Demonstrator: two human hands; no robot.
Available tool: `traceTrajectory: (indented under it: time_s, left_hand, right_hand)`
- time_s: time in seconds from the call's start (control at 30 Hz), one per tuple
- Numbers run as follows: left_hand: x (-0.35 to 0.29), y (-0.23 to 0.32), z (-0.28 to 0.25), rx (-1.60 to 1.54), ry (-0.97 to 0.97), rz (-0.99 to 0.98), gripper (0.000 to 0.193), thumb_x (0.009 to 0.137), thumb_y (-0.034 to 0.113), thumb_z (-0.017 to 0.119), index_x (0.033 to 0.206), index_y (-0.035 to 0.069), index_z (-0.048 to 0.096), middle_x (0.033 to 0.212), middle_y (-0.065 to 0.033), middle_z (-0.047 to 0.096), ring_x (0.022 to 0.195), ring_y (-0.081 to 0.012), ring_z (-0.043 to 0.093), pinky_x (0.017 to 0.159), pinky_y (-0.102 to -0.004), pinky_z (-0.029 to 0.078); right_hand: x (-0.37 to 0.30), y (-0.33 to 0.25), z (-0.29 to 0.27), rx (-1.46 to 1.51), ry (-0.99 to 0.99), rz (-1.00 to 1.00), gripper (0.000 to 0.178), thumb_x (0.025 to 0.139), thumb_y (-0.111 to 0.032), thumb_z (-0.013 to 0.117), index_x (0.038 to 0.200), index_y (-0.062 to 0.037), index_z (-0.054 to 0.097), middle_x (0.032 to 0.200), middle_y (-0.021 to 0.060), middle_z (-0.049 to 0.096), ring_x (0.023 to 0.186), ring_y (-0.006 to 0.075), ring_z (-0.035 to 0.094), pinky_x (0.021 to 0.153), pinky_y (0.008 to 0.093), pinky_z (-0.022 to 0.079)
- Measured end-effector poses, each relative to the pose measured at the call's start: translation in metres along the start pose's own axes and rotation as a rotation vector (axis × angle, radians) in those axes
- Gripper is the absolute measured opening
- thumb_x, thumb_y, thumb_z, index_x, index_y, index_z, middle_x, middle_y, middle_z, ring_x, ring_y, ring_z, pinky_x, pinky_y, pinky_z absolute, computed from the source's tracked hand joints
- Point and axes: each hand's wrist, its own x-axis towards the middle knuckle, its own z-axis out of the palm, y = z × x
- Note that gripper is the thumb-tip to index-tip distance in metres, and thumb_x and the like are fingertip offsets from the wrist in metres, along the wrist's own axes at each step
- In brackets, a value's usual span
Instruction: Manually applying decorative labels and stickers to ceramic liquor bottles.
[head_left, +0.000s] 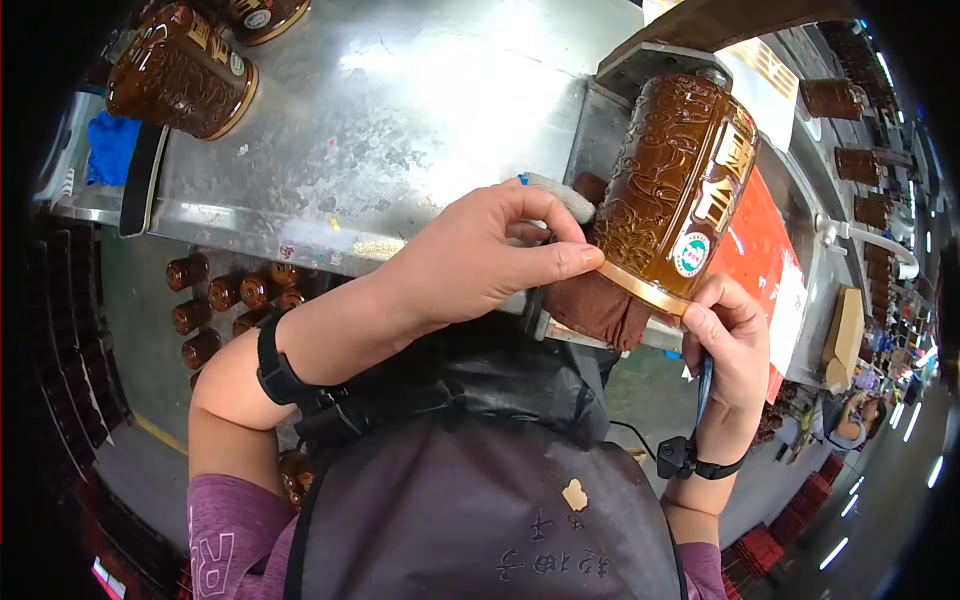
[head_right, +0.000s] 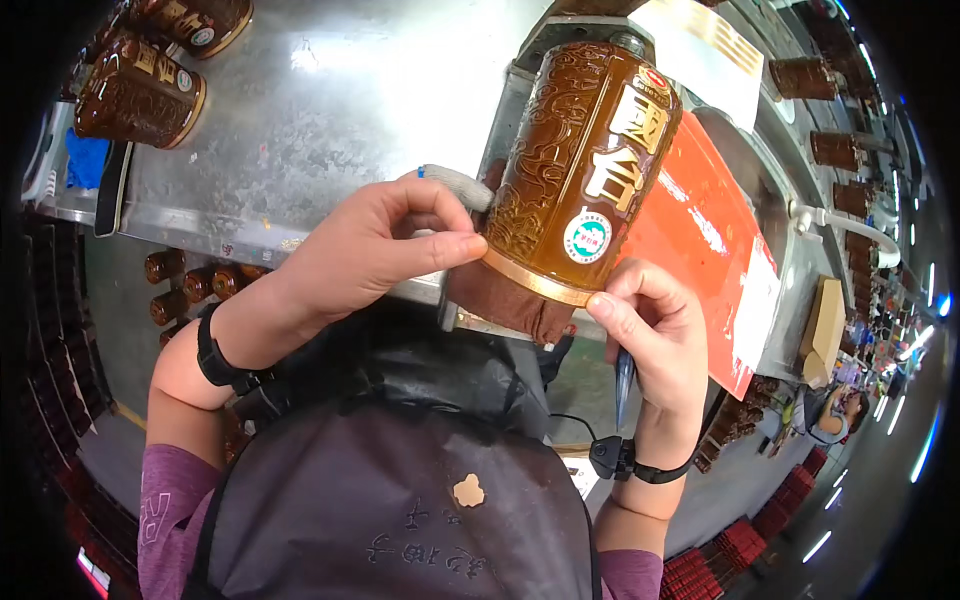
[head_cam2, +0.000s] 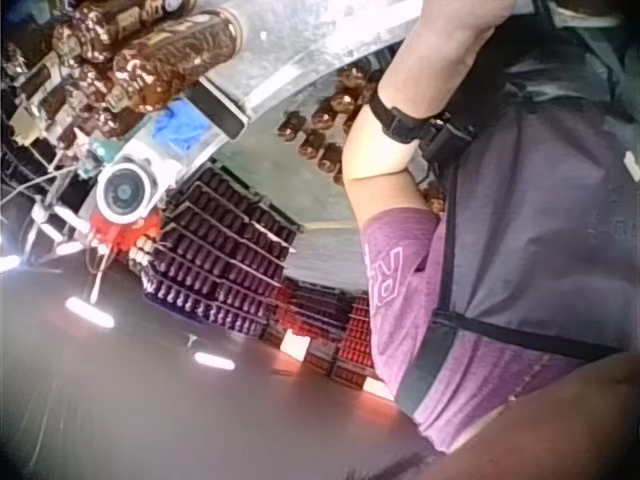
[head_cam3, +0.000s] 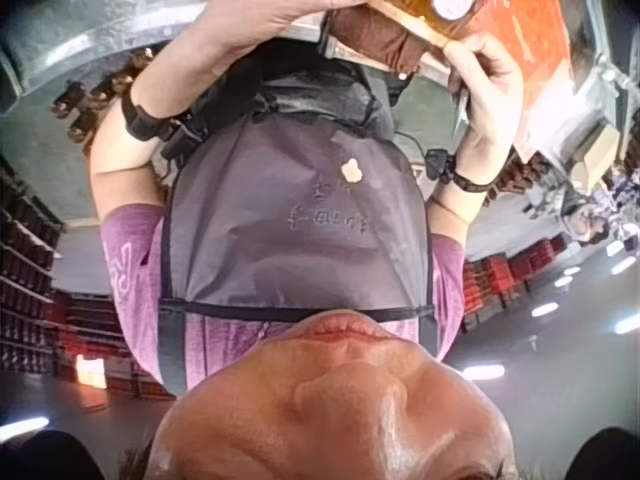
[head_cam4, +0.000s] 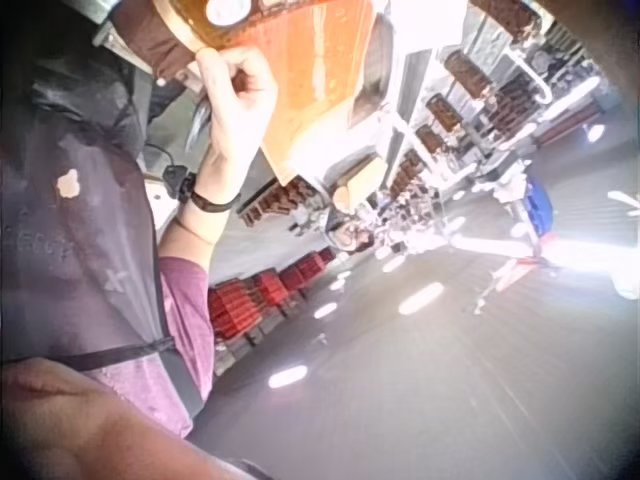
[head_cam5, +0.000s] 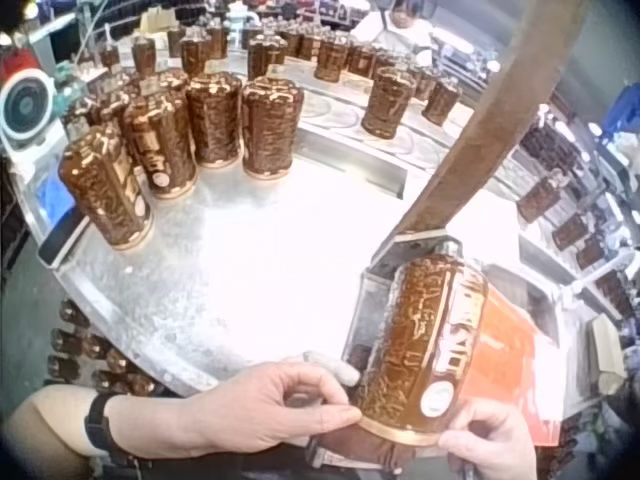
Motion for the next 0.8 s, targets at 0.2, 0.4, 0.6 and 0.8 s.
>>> traceTrajectory:
  time_s: [0.2, 0.4, 0.6, 0.8]
  left_hand:
    - [0.002, -0.002, -0.002, -0.017, -0.014, -0.013, 0.01, 0.093, 0.015, 0.071, 0.089, 0.007, 0.067, 0.092, 0.0035, 0.063, 0.093, -0.0056, 0.056, 0.087, -0.0247, 0.044]
    - [0.004, -0.006, -0.005, 0.017, -0.011, -0.004, 0.01, 0.093, 0.015, 0.071, 0.091, 0.006, 0.066, 0.097, 0.0022, 0.064, 0.095, -0.0061, 0.057, 0.087, -0.0252, 0.046]
    - [-0.004, -0.011, -0.01, 0.345, 0.283, 0.297, 0.008, 0.092, 0.012, 0.069, 0.098, 0.007, 0.068, 0.1, -0.002, 0.067, 0.097, -0.0121, 0.059, 0.087, -0.0269, 0.046]
    - [-0.024, -0.021, -0.001, 1.378, 0.058, 1.294, 0.035, 0.083, 0.008, 0.067, 0.118, 0.011, 0.071, 0.112, -0.008, 0.067, 0.108, -0.0228, 0.061, 0.079, -0.0278, 0.055]
  right_hand:
    - [0.0, -0.002, 0.001, 0.002, 0.004, 0.002, 0.015, 0.089, -0.007, 0.073, 0.081, -0.0046, 0.059, 0.074, -0.0033, 0.053, 0.056, 0.0032, 0.046, 0.047, 0.0191, 0.037]
    - [-0.001, -0.002, 0.002, 0.026, 0.007, 0.009, 0.015, 0.088, -0.006, 0.072, 0.082, -0.0043, 0.059, 0.077, -0.0022, 0.054, 0.056, 0.0035, 0.047, 0.046, 0.0193, 0.038]
    - [-0.001, -0.002, 0.0, -0.011, 0.008, 0.012, 0.014, 0.089, -0.006, 0.072, 0.083, -0.0037, 0.059, 0.077, -0.0016, 0.054, 0.055, 0.0039, 0.047, 0.045, 0.0196, 0.038]
    - [-0.003, 0.0, 0.001, 0.006, 0.036, 0.023, 0.014, 0.088, -0.007, 0.072, 0.085, -0.0037, 0.06, 0.082, -0.0002, 0.058, 0.053, 0.0043, 0.048, 0.044, 0.0195, 0.038]
